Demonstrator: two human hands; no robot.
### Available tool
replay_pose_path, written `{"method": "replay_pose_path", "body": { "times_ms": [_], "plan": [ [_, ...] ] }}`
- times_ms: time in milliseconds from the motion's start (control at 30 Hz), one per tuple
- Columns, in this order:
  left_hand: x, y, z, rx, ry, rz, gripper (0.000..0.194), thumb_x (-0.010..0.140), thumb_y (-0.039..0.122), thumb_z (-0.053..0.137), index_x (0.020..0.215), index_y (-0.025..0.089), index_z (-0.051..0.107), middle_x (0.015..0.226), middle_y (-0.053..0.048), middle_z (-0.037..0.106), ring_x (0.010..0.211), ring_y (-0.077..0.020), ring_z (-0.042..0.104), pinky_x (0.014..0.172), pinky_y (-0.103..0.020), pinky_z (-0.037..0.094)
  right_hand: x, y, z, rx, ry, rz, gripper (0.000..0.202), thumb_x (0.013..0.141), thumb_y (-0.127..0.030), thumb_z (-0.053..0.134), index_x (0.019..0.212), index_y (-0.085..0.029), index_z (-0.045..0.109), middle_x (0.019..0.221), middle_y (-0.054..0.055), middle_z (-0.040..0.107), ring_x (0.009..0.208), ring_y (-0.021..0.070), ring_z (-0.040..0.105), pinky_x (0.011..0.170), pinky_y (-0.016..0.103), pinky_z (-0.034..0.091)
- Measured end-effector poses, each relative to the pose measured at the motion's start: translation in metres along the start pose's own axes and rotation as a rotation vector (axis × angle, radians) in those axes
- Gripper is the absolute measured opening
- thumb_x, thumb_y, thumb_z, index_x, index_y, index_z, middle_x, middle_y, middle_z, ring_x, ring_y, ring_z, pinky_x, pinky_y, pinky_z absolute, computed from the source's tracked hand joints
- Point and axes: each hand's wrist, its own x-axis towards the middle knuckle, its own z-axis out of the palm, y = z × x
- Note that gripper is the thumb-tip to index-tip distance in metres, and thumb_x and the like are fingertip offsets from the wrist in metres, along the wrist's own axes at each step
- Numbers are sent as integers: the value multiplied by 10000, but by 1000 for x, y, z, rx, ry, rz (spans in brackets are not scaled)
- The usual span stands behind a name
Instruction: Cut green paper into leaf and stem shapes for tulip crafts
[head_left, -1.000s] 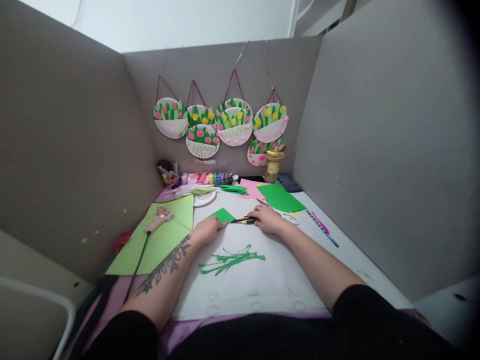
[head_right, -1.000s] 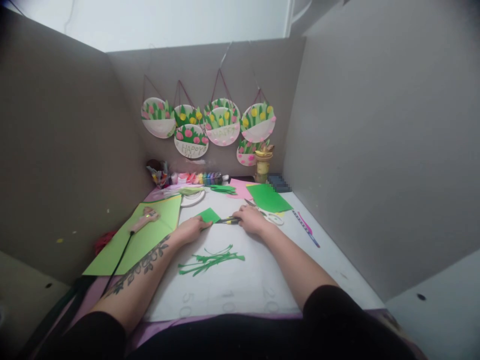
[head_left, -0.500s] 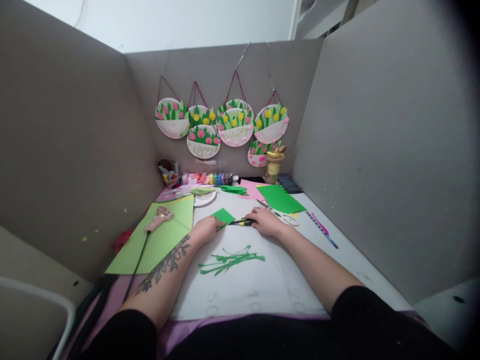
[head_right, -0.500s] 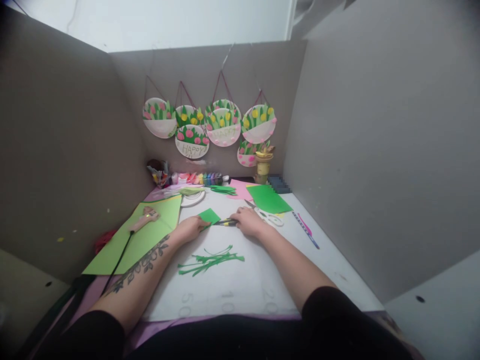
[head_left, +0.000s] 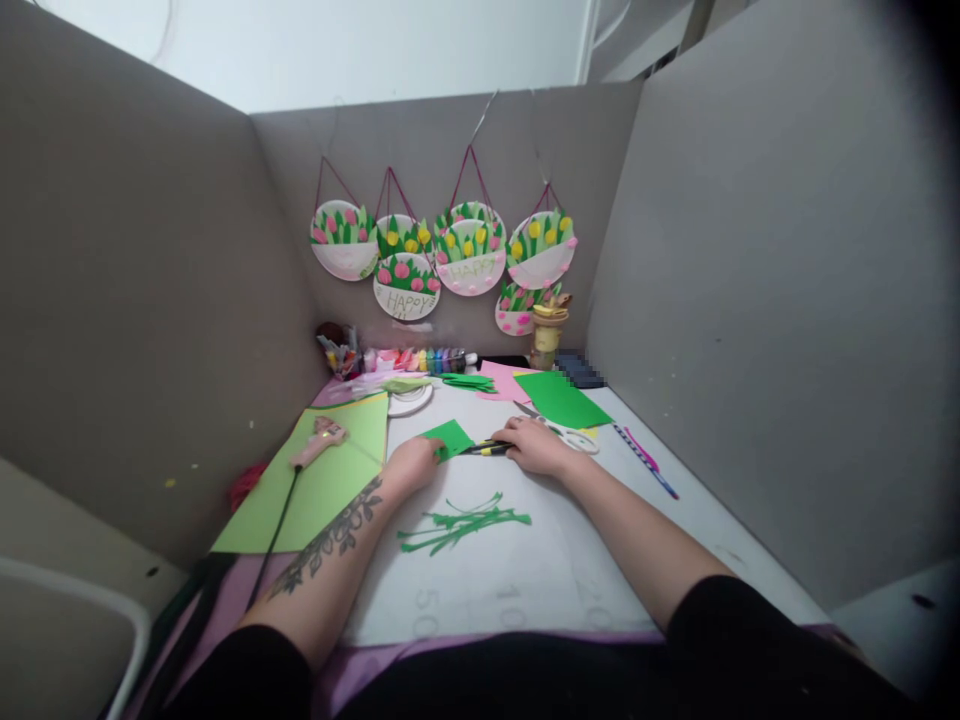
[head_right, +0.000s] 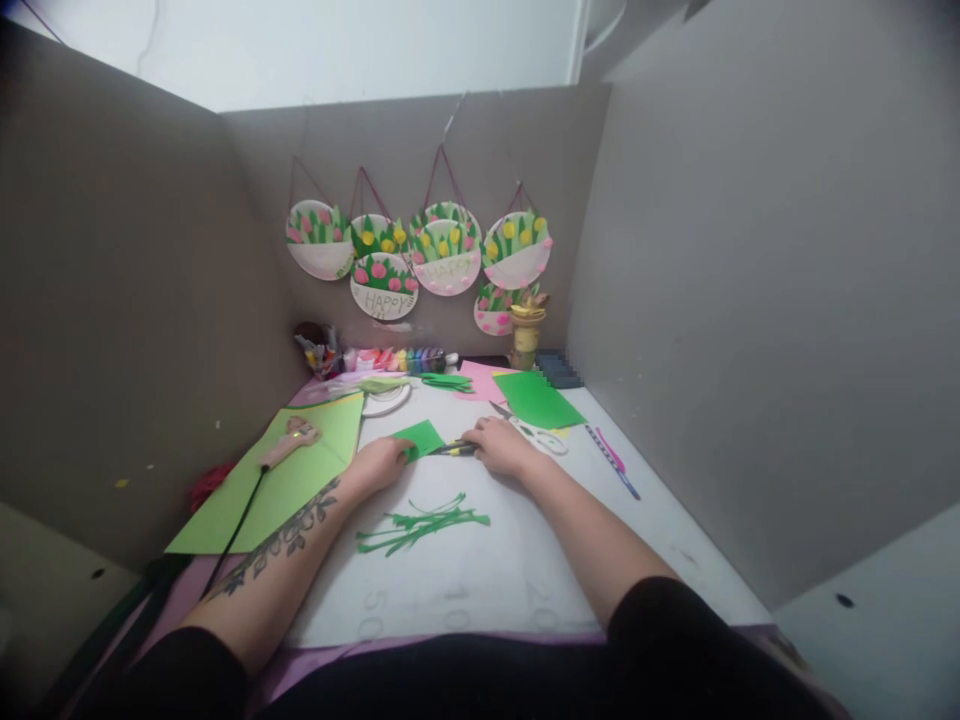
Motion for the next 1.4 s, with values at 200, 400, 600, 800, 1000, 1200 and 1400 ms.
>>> {"method": "replay_pose_path", "body": {
  "times_ms": [200,400,600,800,1000,1200,1400],
  "plan": [
    [0,6,-3,-106,-4,-88,297,774,140,490,987,193,689,900,-74,727,866,-215,658,723,-263,451,4,1,4,-19,24,8,400,818,-179,567,1201,-269,636,1063,88,617,980,247,537,830,342,352],
    [0,8,-4,-206,-54,-77,216,718,127,531,837,173,705,772,-29,696,728,-166,618,624,-225,413,6,3,7,-2,22,4,411,815,-169,570,1208,-273,631,1078,87,607,987,241,531,840,343,351],
    [-2,2,-10,-134,-75,282,369,815,158,492,1087,262,719,892,-30,693,822,-169,614,752,-232,424,2,5,4,44,18,-24,403,810,-178,581,1201,-254,638,1039,90,600,968,234,533,857,337,357],
    [-6,-2,-19,-1,-147,334,325,892,289,472,1113,303,709,902,-44,669,819,-189,610,698,-239,399,-3,5,-3,133,-29,-101,414,763,-157,602,1165,-238,655,991,81,589,961,224,529,844,310,374],
    [-6,-5,-19,2,-168,373,308,900,320,457,1040,268,726,880,-47,654,806,-193,605,691,-243,386,-3,2,-5,126,-37,-102,396,755,-165,606,1146,-215,655,973,87,584,943,230,530,830,314,374],
    [-6,-4,-20,-52,-175,358,289,894,340,466,931,254,740,885,-53,684,831,-198,615,720,-246,394,-4,2,-7,152,-50,-106,400,751,-146,607,1143,-216,649,974,82,582,954,225,521,827,303,366],
    [-5,-5,-16,-146,-175,240,297,876,433,500,859,246,729,845,-53,697,849,-200,626,762,-243,419,-6,8,-11,159,-95,-94,406,746,-139,607,1142,-221,646,997,77,575,935,217,522,798,291,366]
  ]
}}
